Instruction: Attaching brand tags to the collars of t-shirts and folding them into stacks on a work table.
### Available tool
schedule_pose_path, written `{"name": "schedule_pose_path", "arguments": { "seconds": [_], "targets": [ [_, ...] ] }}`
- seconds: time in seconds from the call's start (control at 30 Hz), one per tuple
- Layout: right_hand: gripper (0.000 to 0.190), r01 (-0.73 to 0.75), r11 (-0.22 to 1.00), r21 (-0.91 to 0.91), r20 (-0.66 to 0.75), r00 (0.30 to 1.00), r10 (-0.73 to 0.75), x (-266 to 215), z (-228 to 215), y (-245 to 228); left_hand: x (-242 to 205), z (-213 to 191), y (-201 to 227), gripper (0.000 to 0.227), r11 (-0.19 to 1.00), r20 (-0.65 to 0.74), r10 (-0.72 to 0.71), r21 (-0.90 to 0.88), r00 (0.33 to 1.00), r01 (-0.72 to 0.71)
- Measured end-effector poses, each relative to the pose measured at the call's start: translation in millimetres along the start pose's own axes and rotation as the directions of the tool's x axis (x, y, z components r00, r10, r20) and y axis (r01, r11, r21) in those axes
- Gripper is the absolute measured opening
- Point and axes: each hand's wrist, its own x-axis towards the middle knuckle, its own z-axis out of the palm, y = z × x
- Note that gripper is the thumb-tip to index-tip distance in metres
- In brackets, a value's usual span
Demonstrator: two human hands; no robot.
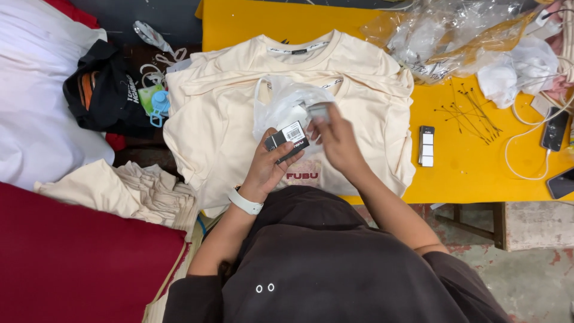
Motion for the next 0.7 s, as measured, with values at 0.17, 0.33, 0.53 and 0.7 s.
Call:
{"name": "schedule_pose_path", "arguments": {
  "seconds": [0.17,0.33,0.53,0.7],
  "targets": [
    [0.024,-0.023,0.996,-0.084,0.062,0.998,0.029,-1.1,-0.2,-9.1,-2.9,12.7,5.5,0.031,1.0,0.028,0.006,0.021,1.0,-0.007],
    [0.035,0.014,0.963,-0.27,0.189,0.981,0.038,-11.3,5.2,-47.7,11.4,-17.4,-13.8,0.029,0.999,0.048,-0.001,0.042,0.999,-0.001],
    [0.028,0.025,0.991,-0.133,0.026,0.999,-0.022,-8.3,-2.9,-14.1,-0.5,7.2,-3.5,0.03,1.0,0.066,-0.02,0.0,0.998,0.02],
    [0.022,-0.01,0.999,-0.04,-0.076,0.997,0.007,-9.9,-9.5,-25.3,-3.3,9.4,-2.5,0.031,1.0,0.064,-0.005,0.006,0.998,0.004]
  ]
}}
